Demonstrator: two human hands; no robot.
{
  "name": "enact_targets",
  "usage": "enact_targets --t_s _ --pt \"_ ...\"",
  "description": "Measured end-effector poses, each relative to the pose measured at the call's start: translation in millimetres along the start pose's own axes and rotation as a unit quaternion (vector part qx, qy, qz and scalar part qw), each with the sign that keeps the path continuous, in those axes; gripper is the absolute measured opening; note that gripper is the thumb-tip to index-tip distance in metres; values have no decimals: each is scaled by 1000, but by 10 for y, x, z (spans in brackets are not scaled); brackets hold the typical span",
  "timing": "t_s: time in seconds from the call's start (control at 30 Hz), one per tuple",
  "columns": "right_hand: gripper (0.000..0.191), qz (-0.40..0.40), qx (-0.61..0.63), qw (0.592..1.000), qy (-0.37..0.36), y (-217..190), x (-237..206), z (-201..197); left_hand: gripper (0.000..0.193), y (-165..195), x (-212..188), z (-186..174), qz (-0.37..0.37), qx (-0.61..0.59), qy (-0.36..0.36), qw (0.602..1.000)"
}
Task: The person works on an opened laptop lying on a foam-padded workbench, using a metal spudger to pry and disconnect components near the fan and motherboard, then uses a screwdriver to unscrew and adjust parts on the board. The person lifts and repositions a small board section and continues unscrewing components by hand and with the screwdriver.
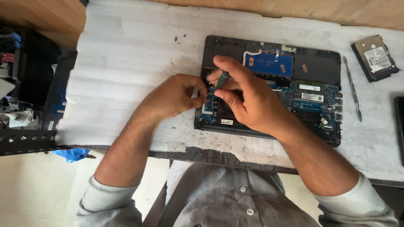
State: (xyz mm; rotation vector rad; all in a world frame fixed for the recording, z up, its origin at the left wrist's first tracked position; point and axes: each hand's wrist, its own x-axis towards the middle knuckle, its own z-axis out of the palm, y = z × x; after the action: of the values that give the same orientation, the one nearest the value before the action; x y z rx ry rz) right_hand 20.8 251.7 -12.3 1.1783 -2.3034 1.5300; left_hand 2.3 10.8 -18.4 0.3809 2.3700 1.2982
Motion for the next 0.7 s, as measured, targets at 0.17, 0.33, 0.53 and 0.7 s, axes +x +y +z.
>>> enact_targets --t_s 0.17,0.33,0.53,0.7 --pt "62 -33 -81 996 36 2 73 64 13 -5 12 3 -2 5 0 1000" --pt "58 -2 -2 1000 -18 7 64 35 12 -4 11 -11 -11 4 -8 1000" --pt "68 2 -71 997 14 35 58 62 11 -10 17 -5 -18 2 -10 1000" --pt "66 31 4 999 -27 47 64 27 11 -13 15 -14 1 6 -13 1000"
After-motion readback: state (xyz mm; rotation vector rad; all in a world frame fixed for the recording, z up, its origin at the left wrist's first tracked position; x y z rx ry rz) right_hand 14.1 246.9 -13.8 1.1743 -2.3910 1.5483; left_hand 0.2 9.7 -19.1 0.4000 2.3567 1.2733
